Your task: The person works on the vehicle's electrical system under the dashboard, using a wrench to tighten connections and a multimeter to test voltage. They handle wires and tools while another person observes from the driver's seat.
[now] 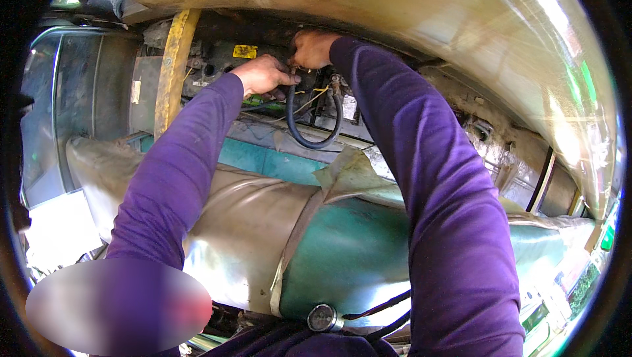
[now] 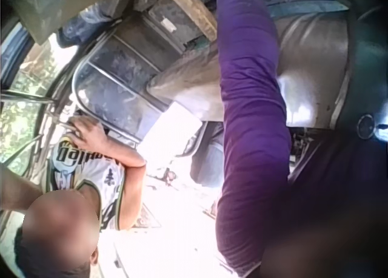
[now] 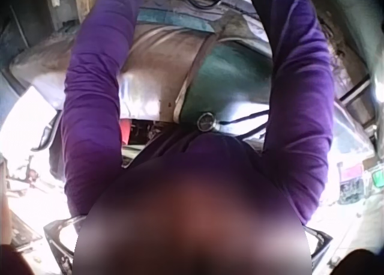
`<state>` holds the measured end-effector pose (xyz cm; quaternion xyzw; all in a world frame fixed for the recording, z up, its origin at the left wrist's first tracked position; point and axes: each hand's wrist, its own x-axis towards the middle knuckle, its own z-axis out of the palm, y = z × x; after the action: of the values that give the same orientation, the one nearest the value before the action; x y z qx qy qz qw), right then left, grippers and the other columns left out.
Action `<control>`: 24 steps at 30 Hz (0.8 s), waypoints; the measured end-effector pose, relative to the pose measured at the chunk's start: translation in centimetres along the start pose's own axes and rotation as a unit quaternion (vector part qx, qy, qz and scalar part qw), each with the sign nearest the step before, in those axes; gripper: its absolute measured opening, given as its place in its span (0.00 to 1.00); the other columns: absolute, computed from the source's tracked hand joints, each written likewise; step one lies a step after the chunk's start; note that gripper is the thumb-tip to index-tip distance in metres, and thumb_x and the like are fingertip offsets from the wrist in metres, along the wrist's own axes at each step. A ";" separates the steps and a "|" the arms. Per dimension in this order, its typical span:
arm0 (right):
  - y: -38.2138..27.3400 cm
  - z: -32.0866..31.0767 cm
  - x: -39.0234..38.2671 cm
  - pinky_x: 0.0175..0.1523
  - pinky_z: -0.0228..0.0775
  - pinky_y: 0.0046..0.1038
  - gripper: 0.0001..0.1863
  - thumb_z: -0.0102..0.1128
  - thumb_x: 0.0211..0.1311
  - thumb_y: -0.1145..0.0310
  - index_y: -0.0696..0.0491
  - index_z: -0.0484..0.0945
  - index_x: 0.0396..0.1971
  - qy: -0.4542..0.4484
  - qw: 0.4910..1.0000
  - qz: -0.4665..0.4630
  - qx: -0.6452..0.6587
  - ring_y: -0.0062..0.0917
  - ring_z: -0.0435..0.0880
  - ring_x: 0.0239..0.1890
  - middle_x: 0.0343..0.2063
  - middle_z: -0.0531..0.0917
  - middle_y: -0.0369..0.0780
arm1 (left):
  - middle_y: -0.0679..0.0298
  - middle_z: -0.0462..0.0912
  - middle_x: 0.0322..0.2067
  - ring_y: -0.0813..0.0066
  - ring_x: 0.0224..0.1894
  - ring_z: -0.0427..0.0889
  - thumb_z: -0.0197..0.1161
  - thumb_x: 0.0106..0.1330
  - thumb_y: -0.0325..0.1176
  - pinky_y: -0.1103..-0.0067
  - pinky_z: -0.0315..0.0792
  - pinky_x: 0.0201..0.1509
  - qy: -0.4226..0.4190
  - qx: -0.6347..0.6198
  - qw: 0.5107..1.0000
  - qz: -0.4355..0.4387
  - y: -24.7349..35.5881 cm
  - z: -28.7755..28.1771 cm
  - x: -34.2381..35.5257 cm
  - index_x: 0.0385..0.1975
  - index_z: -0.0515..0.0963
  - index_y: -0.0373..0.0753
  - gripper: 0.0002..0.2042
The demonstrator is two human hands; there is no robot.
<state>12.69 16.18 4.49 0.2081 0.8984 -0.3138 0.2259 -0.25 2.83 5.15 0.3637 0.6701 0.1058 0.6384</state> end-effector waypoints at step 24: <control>-7.5 10.5 -9.1 0.55 0.78 0.45 0.20 0.57 0.60 0.56 0.61 0.86 0.30 0.022 0.998 -0.027 0.054 0.50 0.87 0.43 0.35 0.87 0.55 | 0.40 0.86 0.41 0.42 0.49 0.83 0.66 0.65 0.46 0.67 0.75 0.59 0.145 0.288 0.945 0.054 -1.3 0.7 0.4 0.46 0.82 0.26 0.24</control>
<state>19.11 1.72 5.56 0.2024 0.8904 -0.3632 0.1854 -0.03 1.87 3.95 0.5482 0.7367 -0.0059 0.3959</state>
